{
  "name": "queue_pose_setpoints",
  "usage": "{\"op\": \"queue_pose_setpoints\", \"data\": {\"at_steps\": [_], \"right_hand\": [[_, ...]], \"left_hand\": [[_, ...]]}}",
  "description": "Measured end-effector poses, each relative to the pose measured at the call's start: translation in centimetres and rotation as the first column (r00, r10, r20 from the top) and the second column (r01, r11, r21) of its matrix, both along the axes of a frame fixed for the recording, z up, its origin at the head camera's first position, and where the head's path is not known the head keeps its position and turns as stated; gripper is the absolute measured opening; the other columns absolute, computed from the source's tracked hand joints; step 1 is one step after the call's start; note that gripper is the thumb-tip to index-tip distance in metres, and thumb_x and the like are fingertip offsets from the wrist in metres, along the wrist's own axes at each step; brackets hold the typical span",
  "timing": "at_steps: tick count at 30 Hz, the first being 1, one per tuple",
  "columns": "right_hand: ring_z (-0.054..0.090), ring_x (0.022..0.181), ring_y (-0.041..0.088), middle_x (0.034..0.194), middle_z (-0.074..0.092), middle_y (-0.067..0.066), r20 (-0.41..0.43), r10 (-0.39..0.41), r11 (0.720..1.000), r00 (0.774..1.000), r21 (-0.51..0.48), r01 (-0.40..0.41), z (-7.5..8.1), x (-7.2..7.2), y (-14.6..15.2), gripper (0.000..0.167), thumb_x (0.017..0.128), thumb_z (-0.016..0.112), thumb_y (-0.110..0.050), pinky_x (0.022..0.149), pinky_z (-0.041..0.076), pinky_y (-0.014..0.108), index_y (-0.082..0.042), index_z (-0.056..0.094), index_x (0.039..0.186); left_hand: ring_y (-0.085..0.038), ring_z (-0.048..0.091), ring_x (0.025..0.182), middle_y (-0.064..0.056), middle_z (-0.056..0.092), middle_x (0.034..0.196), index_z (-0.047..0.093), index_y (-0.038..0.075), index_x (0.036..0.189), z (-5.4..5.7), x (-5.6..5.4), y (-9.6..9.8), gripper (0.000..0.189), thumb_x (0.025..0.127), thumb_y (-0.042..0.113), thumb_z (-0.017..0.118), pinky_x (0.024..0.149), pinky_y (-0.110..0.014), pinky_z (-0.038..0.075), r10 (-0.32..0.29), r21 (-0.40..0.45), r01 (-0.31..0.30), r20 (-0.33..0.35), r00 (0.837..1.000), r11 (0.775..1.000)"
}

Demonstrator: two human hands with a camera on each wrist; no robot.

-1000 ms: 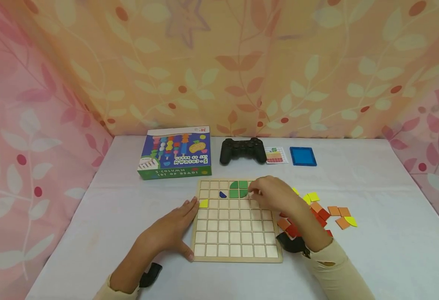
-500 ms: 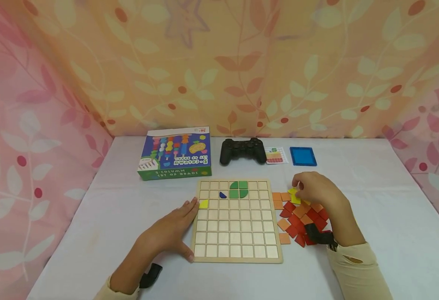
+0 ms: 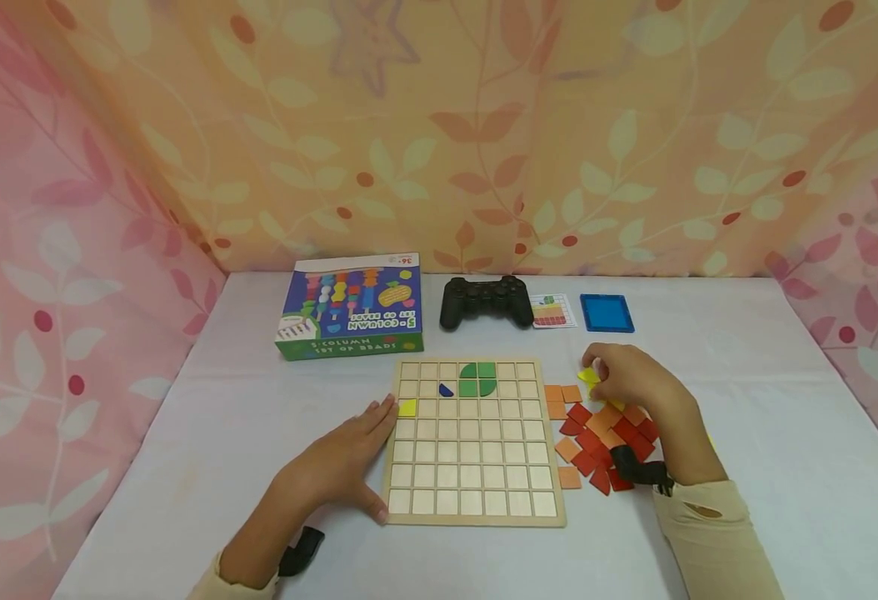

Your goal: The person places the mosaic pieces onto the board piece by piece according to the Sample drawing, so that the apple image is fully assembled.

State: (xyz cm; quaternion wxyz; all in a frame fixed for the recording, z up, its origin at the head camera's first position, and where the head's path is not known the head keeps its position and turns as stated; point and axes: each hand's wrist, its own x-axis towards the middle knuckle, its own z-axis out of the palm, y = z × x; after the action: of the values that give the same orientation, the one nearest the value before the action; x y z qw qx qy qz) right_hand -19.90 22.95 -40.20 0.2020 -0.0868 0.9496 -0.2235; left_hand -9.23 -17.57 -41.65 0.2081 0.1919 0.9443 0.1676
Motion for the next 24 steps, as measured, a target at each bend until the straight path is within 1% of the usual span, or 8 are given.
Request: {"op": "queue_pose_setpoints", "data": {"at_steps": [3, 6, 8, 10, 12, 18, 21, 24], "right_hand": [[0.055, 0.08, 0.026, 0.087, 0.059, 0.011, 0.012, -0.018, 1.0, 1.0, 0.006, 0.018, -0.04, 0.01, 0.32, 0.045, 0.081, 0.083, -0.011, 0.064, 0.056, 0.033, 0.002, 0.06, 0.118], [0.055, 0.078, 0.025, 0.085, 0.06, 0.011, 0.042, -0.045, 0.998, 0.998, 0.044, 0.043, -0.02, 0.12, 0.53, 0.046, 0.079, 0.086, -0.021, 0.063, 0.053, 0.034, 0.001, 0.059, 0.109], [0.054, 0.077, 0.025, 0.083, 0.06, 0.009, 0.057, -0.059, 0.997, 0.997, 0.063, 0.055, -0.04, 0.18, 0.58, 0.042, 0.078, 0.086, -0.024, 0.062, 0.051, 0.034, -0.001, 0.06, 0.101], [0.054, 0.076, 0.024, 0.08, 0.06, 0.008, 0.056, -0.065, 0.996, 0.996, 0.064, 0.061, -0.11, 0.18, 0.59, 0.035, 0.079, 0.086, -0.023, 0.061, 0.05, 0.033, -0.003, 0.062, 0.094], [0.054, 0.076, 0.023, 0.079, 0.06, 0.008, 0.05, -0.062, 0.997, 0.997, 0.055, 0.059, -0.15, 0.14, 0.58, 0.03, 0.08, 0.085, -0.021, 0.061, 0.05, 0.032, -0.004, 0.064, 0.091], [0.054, 0.076, 0.023, 0.08, 0.06, 0.007, 0.036, -0.043, 0.998, 0.998, 0.042, 0.042, 0.31, 0.18, 0.57, 0.03, 0.079, 0.085, -0.02, 0.061, 0.051, 0.032, -0.004, 0.064, 0.092], [0.055, 0.076, 0.023, 0.082, 0.063, 0.008, -0.011, -0.027, 0.999, 1.0, 0.025, 0.028, 0.46, 0.13, 0.57, 0.031, 0.08, 0.084, -0.021, 0.062, 0.054, 0.033, -0.002, 0.066, 0.095], [0.057, 0.078, 0.023, 0.085, 0.065, 0.008, -0.074, -0.009, 1.0, 0.997, -0.01, 0.009, 0.4, 0.02, 0.36, 0.03, 0.082, 0.083, -0.02, 0.064, 0.056, 0.033, 0.0, 0.068, 0.099]], "left_hand": [[-0.028, 0.015, 0.151, -0.008, 0.015, 0.166, 0.024, 0.006, 0.159, 0.01, -0.03, 0.01, 0.141, 0.047, 0.051, 0.097, 0.118, -0.048, 0.024, 0.003, 0.001, -0.003, 0.004, 1.0, 1.0], [-0.028, 0.015, 0.151, -0.008, 0.015, 0.166, 0.024, 0.006, 0.159, -0.03, -0.04, -0.02, 0.142, 0.047, 0.052, 0.097, 0.118, -0.048, 0.024, 0.005, 0.0, -0.005, 0.011, 1.0, 1.0], [-0.027, 0.015, 0.151, -0.007, 0.014, 0.166, 0.023, 0.007, 0.159, -0.09, -0.05, -0.06, 0.142, 0.047, 0.053, 0.096, 0.118, -0.048, 0.025, 0.005, -0.004, -0.005, 0.012, 1.0, 1.0], [-0.027, 0.015, 0.151, -0.007, 0.014, 0.166, 0.023, 0.007, 0.16, -0.12, -0.07, -0.08, 0.142, 0.047, 0.053, 0.096, 0.118, -0.048, 0.024, 0.006, -0.007, -0.006, 0.011, 1.0, 1.0], [-0.027, 0.015, 0.151, -0.007, 0.014, 0.166, 0.023, 0.007, 0.16, -0.14, -0.08, -0.1, 0.142, 0.047, 0.054, 0.096, 0.118, -0.048, 0.024, 0.005, -0.009, -0.005, 0.01, 1.0, 1.0], [-0.027, 0.015, 0.152, -0.006, 0.014, 0.167, 0.023, 0.007, 0.16, -0.13, -0.1, -0.08, 0.141, 0.047, 0.053, 0.096, 0.118, -0.048, 0.025, 0.006, -0.007, -0.006, 0.011, 1.0, 1.0], [-0.027, 0.015, 0.152, -0.006, 0.014, 0.166, 0.023, 0.007, 0.16, -0.16, -0.11, -0.08, 0.142, 0.047, 0.053, 0.096, 0.118, -0.048, 0.025, 0.006, -0.007, -0.006, 0.011, 1.0, 1.0], [-0.027, 0.015, 0.151, -0.007, 0.015, 0.166, 0.024, 0.007, 0.16, -0.18, -0.13, -0.09, 0.142, 0.047, 0.053, 0.096, 0.118, -0.048, 0.025, 0.005, -0.006, -0.005, 0.011, 1.0, 1.0]]}}
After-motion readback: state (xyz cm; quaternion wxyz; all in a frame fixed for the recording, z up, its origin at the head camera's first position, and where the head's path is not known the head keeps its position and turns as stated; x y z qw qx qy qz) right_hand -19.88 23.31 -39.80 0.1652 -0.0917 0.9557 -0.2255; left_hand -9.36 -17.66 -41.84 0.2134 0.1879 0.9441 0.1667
